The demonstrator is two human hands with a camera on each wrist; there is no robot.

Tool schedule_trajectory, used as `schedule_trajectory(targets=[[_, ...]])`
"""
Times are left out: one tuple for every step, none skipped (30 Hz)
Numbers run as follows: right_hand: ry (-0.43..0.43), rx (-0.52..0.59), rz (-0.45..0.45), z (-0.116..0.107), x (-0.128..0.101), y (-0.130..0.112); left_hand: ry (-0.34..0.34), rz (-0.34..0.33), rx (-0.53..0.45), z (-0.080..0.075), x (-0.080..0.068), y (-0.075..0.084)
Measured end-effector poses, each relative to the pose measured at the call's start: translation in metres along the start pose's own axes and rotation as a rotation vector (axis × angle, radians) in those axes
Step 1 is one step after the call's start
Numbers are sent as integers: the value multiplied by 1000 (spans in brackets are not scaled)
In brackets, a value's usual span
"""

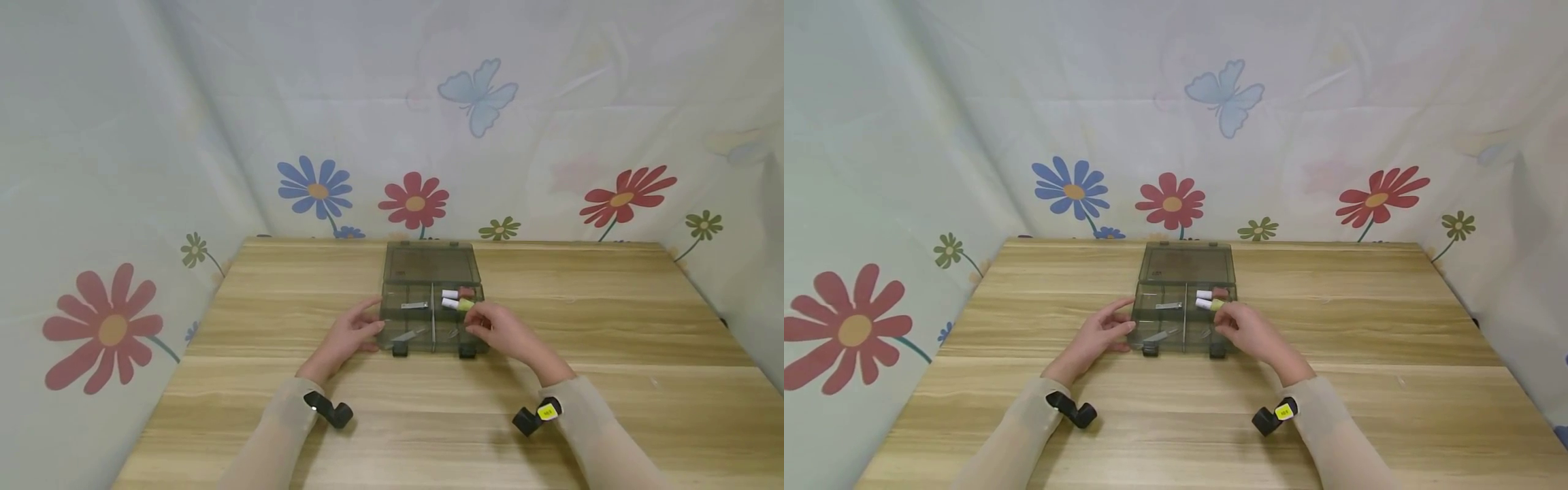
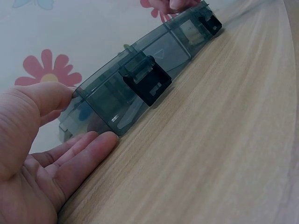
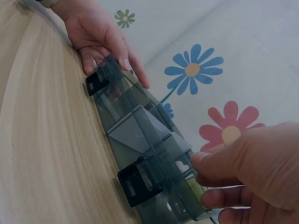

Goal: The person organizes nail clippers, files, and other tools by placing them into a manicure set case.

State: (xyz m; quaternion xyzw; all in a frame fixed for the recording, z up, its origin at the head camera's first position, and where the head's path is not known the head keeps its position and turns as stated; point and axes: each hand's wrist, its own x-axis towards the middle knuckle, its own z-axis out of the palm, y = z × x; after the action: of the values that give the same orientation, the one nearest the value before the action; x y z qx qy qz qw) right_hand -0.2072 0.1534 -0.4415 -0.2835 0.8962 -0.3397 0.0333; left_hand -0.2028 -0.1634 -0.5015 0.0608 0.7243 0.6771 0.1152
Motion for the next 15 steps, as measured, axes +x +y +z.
schedule_trajectory(targets=[[3, 3, 0, 0, 0, 0, -3, 0, 2, 0, 0, 0], [4, 7, -1, -1, -1, 0, -6, -2, 5, 0, 0, 1], [4, 10, -1, -1, -2, 0, -10, -5, 7, 1, 0, 1], [5, 14, -3, -2, -3, 0, -13, -8, 9, 1, 0, 2], [8, 18, -6, -2, -4, 0, -16, -14, 9, 1, 0, 2], [12, 23, -10, -2, -5, 1, -19, -19, 9, 0, 0, 3], [17, 27, -15, -3, -6, 1, -24, -23, 8, 0, 0, 3], [22, 32, -18, -3, -8, 2, -27, -28, 5, 0, 0, 4], [28, 35, -20, -4, -9, 2, -32, -31, 4, 0, 0, 6], [34, 37, -21, -5, -10, 3, -36, -32, 4, 0, -2, 9], [40, 40, -20, -5, -11, 3, -41, -33, 4, 0, -3, 11], [43, 45, -14, -6, -13, 4, -47, -34, 5, 1, -4, 14], [44, 47, -8, -8, -14, 4, -51, -35, 7, 1, -6, 18], [43, 50, -2, -9, -15, 5, -52, -34, 11, 2, -7, 21], [40, 54, 3, -10, -16, 5, -54, -29, 15, 2, -9, 24]])
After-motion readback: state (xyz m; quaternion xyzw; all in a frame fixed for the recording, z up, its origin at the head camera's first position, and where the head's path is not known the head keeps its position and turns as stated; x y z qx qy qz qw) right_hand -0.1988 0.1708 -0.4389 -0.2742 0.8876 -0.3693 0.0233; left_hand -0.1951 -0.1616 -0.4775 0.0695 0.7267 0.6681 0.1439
